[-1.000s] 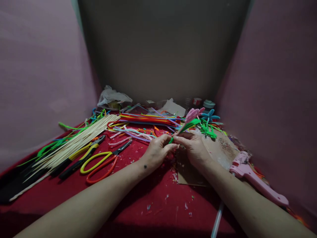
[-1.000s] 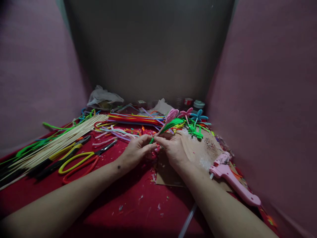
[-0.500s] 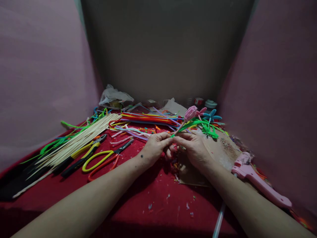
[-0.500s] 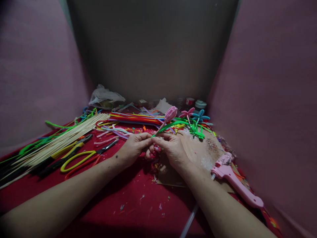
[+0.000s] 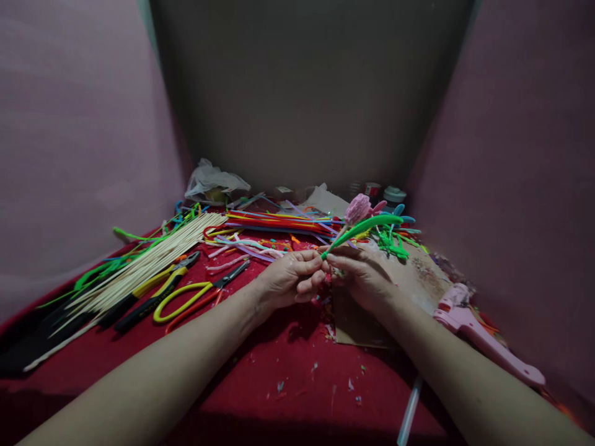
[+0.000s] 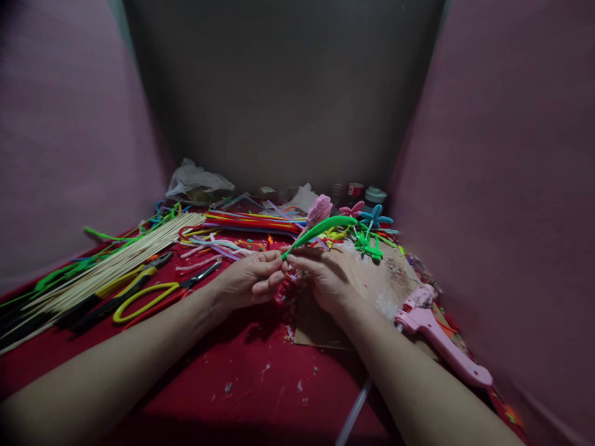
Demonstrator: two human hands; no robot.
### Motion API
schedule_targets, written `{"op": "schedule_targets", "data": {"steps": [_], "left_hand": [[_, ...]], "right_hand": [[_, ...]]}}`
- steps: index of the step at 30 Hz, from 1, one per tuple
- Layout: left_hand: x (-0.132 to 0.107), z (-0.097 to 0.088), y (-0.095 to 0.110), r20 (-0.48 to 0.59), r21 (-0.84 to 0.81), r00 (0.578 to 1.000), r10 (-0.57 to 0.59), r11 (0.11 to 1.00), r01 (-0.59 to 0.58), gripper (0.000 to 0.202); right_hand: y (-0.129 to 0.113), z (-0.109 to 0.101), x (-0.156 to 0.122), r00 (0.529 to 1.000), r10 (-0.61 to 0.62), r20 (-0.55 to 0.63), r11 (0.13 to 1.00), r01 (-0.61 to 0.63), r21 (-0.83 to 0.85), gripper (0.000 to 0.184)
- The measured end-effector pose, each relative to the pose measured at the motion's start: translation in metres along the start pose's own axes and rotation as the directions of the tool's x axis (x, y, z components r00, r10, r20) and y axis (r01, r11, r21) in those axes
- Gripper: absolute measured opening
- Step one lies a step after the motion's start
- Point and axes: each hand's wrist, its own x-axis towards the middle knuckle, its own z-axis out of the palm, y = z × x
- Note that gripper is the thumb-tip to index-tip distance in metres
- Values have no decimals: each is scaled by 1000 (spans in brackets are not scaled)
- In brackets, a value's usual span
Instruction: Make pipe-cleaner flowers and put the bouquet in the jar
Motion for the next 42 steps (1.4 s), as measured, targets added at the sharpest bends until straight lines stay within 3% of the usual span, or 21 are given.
{"op": "schedule_targets", "data": {"steps": [3, 7, 10, 12, 14, 16, 18, 22, 25, 29, 33, 37, 39, 42], "left_hand": [[0, 2, 1, -9, 72, 1000, 3, 997, -2, 16], [0, 10, -2, -143, 424, 975, 171, 901, -96, 19], [0, 12, -7, -239, 738, 878, 415, 665, -114, 14], [-2, 10, -11, -176, 889, 813, 556, 444, -112, 11], [-3, 7, -13, -82, 957, 787, 611, 269, -109, 11], [-3, 5, -13, -50, 967, 793, 608, 228, -114, 11], [-3, 5, -12, -87, 944, 813, 576, 309, -118, 13], [0, 9, -8, -239, 768, 871, 430, 632, -101, 14], [1, 11, -4, -276, 630, 895, 350, 769, -107, 12], [1, 8, -3, -225, 484, 934, 277, 864, -140, 20], [1, 5, -4, -150, 260, 978, 144, 960, -101, 24], [0, 6, -2, -55, 92, 998, 37, 995, -32, 28], [-1, 7, 0, -49, 116, 998, 34, 993, -28, 29], [-1, 11, 0, -120, 347, 982, 143, 933, -93, 19]], "right_hand": [[4, -4, 2, 999, -45, -3, 999, 44, -25, 14], [7, -6, 3, 990, -85, -111, 996, 80, -48, 17], [7, -3, 1, 979, -108, -175, 993, 97, -68, 17], [6, 0, -1, 973, -149, -175, 982, 125, -139, 18], [6, 1, -2, 967, -200, -160, 961, 162, -222, 18], [6, 2, -2, 962, -223, -158, 944, 173, -282, 18], [6, 3, -3, 964, -217, -153, 940, 165, -298, 18], [2, 7, -4, 983, -156, -98, 960, 127, -250, 20], [0, 8, -4, 992, -112, -65, 975, 97, -200, 22], [0, 3, -2, 997, -77, -9, 990, 75, -121, 21], [0, 0, 1, 1000, -16, 6, 1000, 16, -25, 24], [-1, 1, 0, 999, 21, 35, 999, -22, 43, 23], [-2, 2, -1, 999, 28, -18, 998, -27, 48, 19], [-2, 2, -2, 996, -9, -93, 999, 13, 42, 14]]}}
